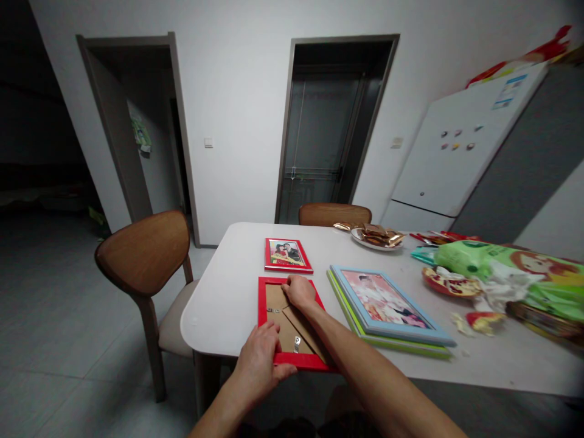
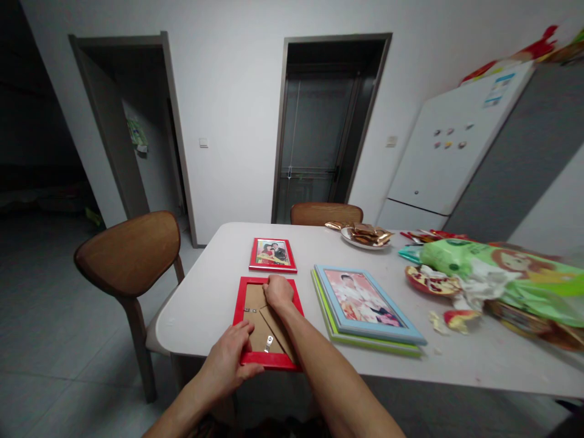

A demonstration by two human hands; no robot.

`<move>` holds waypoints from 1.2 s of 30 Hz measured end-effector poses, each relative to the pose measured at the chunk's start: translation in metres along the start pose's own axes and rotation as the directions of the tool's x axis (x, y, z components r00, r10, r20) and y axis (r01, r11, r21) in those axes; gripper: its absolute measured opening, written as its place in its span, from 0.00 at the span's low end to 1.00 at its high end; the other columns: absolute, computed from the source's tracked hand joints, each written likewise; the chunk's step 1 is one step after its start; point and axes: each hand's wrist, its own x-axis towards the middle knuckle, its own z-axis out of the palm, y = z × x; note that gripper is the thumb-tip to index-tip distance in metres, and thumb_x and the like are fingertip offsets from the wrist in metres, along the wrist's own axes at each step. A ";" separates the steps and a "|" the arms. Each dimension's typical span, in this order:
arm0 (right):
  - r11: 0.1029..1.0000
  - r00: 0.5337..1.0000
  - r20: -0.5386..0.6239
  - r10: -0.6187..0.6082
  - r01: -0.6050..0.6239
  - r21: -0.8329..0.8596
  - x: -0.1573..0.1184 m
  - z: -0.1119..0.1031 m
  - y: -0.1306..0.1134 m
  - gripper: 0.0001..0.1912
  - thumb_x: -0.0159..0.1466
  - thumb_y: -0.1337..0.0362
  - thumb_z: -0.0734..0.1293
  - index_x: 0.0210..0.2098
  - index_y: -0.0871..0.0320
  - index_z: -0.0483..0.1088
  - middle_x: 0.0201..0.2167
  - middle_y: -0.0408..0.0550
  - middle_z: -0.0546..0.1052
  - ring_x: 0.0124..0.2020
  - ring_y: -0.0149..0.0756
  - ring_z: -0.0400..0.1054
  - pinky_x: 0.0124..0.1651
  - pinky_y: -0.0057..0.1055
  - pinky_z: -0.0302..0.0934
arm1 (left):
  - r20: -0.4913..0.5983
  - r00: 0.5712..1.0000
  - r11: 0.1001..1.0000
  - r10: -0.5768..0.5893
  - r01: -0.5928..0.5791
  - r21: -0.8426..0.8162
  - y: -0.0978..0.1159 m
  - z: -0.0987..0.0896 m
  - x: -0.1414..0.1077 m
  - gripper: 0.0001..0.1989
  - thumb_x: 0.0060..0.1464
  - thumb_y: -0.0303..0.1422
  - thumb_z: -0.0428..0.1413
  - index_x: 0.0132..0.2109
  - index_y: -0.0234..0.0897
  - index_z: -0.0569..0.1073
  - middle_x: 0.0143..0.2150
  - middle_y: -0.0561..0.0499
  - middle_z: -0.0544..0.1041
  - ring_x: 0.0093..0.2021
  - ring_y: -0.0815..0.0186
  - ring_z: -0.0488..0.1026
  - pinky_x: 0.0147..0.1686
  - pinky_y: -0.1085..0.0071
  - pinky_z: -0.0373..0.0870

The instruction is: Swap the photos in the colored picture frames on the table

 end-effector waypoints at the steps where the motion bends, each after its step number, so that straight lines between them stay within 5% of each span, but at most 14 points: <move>1: 1.000 1.000 -0.007 0.017 -0.017 0.004 0.001 0.001 0.000 0.17 0.56 0.56 0.59 0.31 0.62 0.71 0.32 0.57 0.74 0.32 0.39 0.67 0.28 0.27 0.52 | 0.002 1.000 1.000 -0.006 0.006 0.015 0.001 -0.002 0.000 0.21 0.36 0.37 0.61 0.39 0.32 0.69 0.52 0.37 0.65 0.55 0.54 0.58 0.53 0.58 0.55; 9: 0.975 0.992 -0.082 -0.093 0.107 0.195 -0.007 -0.016 0.005 0.15 0.57 0.60 0.57 0.28 0.62 0.71 0.29 0.54 0.75 0.30 0.34 0.67 0.31 0.26 0.53 | 0.063 0.998 0.980 -0.017 0.004 0.201 0.022 0.000 0.002 0.30 0.35 0.37 0.61 0.47 0.30 0.65 0.55 0.37 0.62 0.56 0.52 0.56 0.56 0.52 0.46; 15: 0.881 0.985 -0.155 -0.072 0.135 0.454 -0.034 -0.053 0.045 0.15 0.55 0.59 0.56 0.32 0.60 0.70 0.31 0.48 0.74 0.31 0.33 0.67 0.33 0.26 0.56 | 0.065 0.996 0.982 0.067 -0.077 0.171 0.026 0.013 0.009 0.27 0.39 0.24 0.55 0.50 0.30 0.62 0.54 0.38 0.64 0.55 0.54 0.57 0.55 0.53 0.50; 17: 0.715 0.988 -0.142 0.061 0.056 0.697 -0.050 -0.059 0.054 0.16 0.54 0.57 0.57 0.35 0.60 0.68 0.32 0.48 0.74 0.30 0.34 0.66 0.30 0.27 0.57 | -0.019 0.997 0.992 0.080 -0.078 0.104 0.027 0.003 0.013 0.25 0.39 0.23 0.54 0.49 0.30 0.62 0.53 0.38 0.65 0.54 0.54 0.59 0.54 0.53 0.52; 19: 0.449 0.988 -0.029 0.154 -0.043 0.892 -0.069 -0.058 0.055 0.18 0.52 0.54 0.60 0.36 0.59 0.67 0.30 0.48 0.73 0.28 0.33 0.66 0.27 0.27 0.57 | -0.152 0.985 0.996 0.085 -0.090 -0.025 0.032 -0.009 0.018 0.20 0.42 0.25 0.53 0.45 0.33 0.63 0.51 0.39 0.66 0.52 0.56 0.61 0.52 0.55 0.56; 21: 0.232 0.982 0.160 0.101 -0.180 0.956 -0.089 -0.052 0.045 0.19 0.51 0.52 0.61 0.36 0.59 0.66 0.28 0.48 0.73 0.24 0.31 0.65 0.25 0.26 0.56 | -0.271 0.961 0.970 0.052 -0.113 -0.215 0.045 -0.019 0.024 0.12 0.46 0.27 0.51 0.41 0.35 0.63 0.50 0.42 0.67 0.51 0.59 0.63 0.49 0.58 0.59; 24: -0.025 0.912 0.390 -0.123 -0.396 0.918 -0.112 -0.042 0.023 0.20 0.52 0.50 0.59 0.35 0.60 0.67 0.24 0.46 0.71 0.22 0.31 0.65 0.25 0.28 0.57 | -0.376 0.927 0.863 -0.020 -0.174 -0.474 0.071 -0.021 0.031 0.04 0.49 0.29 0.48 0.36 0.38 0.61 0.52 0.44 0.65 0.52 0.62 0.62 0.49 0.62 0.60; 26: -0.195 0.924 0.340 -0.174 -0.371 0.908 -0.119 -0.043 0.012 0.17 0.52 0.53 0.61 0.36 0.58 0.66 0.23 0.44 0.71 0.22 0.29 0.64 0.26 0.27 0.58 | -0.410 0.912 0.800 -0.032 -0.223 -0.557 0.088 -0.016 0.037 0.04 0.49 0.29 0.48 0.35 0.38 0.60 0.54 0.45 0.63 0.54 0.62 0.59 0.51 0.63 0.57; 28: -0.291 0.969 0.232 -0.090 -0.248 0.924 -0.119 -0.051 0.012 0.16 0.51 0.58 0.64 0.38 0.56 0.65 0.23 0.41 0.71 0.22 0.28 0.64 0.26 0.24 0.58 | -0.434 0.900 0.757 -0.030 -0.264 -0.598 0.103 -0.012 0.045 0.07 0.48 0.29 0.49 0.37 0.39 0.60 0.55 0.45 0.61 0.56 0.61 0.57 0.52 0.63 0.56; 30: -0.248 0.988 0.145 0.049 -0.129 0.960 -0.111 -0.066 0.026 0.18 0.49 0.62 0.64 0.41 0.55 0.64 0.23 0.41 0.72 0.22 0.28 0.64 0.25 0.23 0.59 | -0.456 0.890 0.705 -0.026 -0.307 -0.639 0.115 -0.011 0.056 0.15 0.47 0.28 0.50 0.43 0.39 0.58 0.56 0.45 0.61 0.56 0.62 0.57 0.53 0.64 0.56; 32: -0.084 0.984 0.073 0.161 -0.061 0.995 -0.098 -0.085 0.053 0.22 0.50 0.63 0.63 0.45 0.56 0.62 0.24 0.41 0.73 0.22 0.29 0.66 0.26 0.24 0.60 | -0.464 0.885 0.611 -0.021 -0.357 -0.707 0.124 -0.011 0.071 0.24 0.46 0.27 0.51 0.50 0.39 0.52 0.56 0.45 0.61 0.55 0.64 0.58 0.53 0.66 0.56; 36: 0.473 0.958 -0.067 0.279 -0.077 0.878 -0.066 -0.123 0.126 0.27 0.54 0.64 0.58 0.53 0.58 0.56 0.28 0.43 0.75 0.25 0.31 0.68 0.27 0.25 0.61 | -0.328 0.945 0.405 0.001 -0.301 -0.863 0.133 0.000 0.100 0.30 0.46 0.25 0.50 0.55 0.37 0.47 0.51 0.45 0.67 0.49 0.66 0.66 0.48 0.68 0.63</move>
